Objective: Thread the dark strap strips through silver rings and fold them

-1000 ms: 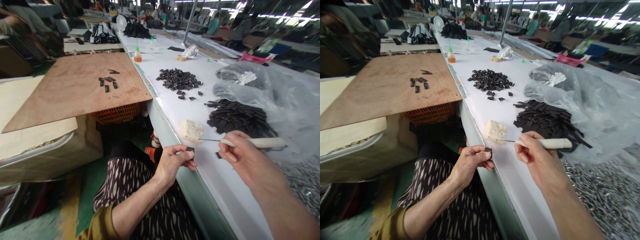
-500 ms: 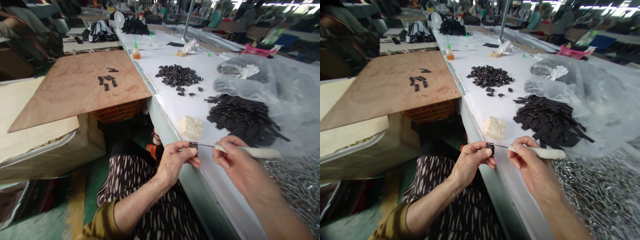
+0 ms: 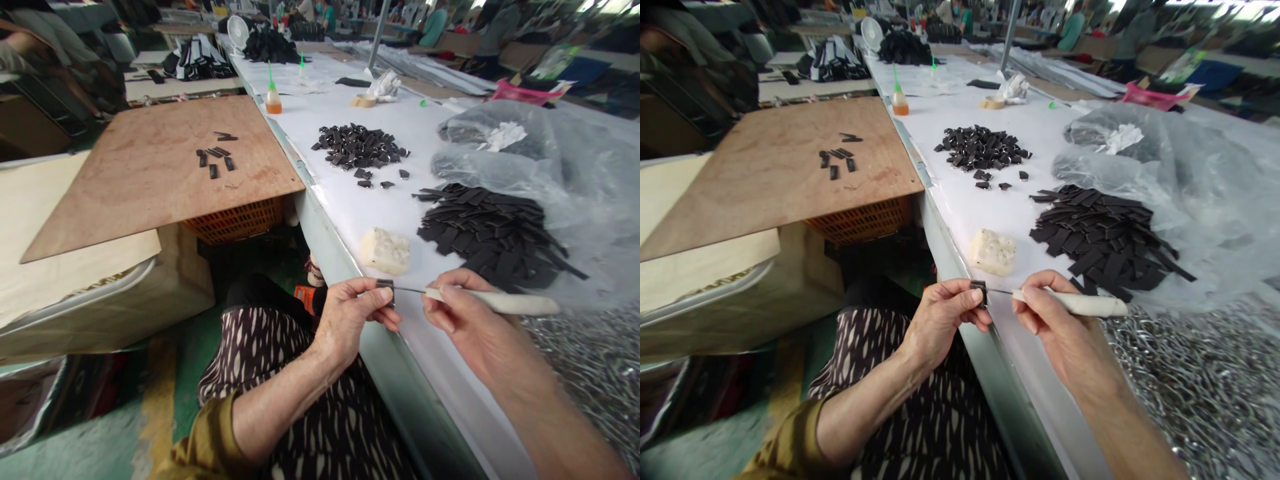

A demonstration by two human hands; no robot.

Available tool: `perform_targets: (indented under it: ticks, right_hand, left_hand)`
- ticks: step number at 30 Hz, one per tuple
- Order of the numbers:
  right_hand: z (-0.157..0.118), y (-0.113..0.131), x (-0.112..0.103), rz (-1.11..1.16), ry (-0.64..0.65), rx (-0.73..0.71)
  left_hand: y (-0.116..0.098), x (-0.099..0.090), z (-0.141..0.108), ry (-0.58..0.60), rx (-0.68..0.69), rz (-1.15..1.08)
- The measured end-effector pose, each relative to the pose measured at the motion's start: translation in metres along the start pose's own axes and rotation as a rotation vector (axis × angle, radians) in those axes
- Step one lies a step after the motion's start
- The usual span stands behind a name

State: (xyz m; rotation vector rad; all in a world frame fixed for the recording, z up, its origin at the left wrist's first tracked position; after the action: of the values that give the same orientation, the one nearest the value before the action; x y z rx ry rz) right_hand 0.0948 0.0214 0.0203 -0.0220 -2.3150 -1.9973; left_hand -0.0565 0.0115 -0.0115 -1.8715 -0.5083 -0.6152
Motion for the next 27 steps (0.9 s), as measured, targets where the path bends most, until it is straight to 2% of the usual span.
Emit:
perform_targets:
  ticks: [7, 13, 20, 27]
  right_hand:
    - [0.000, 0.003, -0.009, -0.188, 0.010, -0.051]
    - [0.001, 0.010, -0.010, -0.088, -0.034, -0.037]
    - [0.001, 0.029, -0.014, -0.048, -0.175, -0.144]
    - [-0.002, 0.027, -0.009, -0.053, -0.182, -0.155]
  left_hand:
    - [-0.002, -0.002, -0.003, 0.017, 0.007, 0.048]
    - [-0.005, 0.000, -0.005, 0.029, -0.014, 0.103]
    - [0.000, -0.004, -0.002, -0.007, -0.048, 0.087]
    - [-0.001, -0.003, -0.002, -0.031, -0.022, 0.083]
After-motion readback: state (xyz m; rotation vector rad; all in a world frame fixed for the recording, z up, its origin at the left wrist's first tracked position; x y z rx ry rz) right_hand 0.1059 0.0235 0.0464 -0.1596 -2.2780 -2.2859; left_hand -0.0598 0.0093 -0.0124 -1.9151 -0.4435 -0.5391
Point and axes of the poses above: each hand's wrist, its own z-axis towards the middle knuckle, its own x-axis out of the palm, y = z × x, the point moved 1 cm from there along z, towards the middle knuckle, and after that the axes turned 1 degree about -y, right-handed, at the moved point
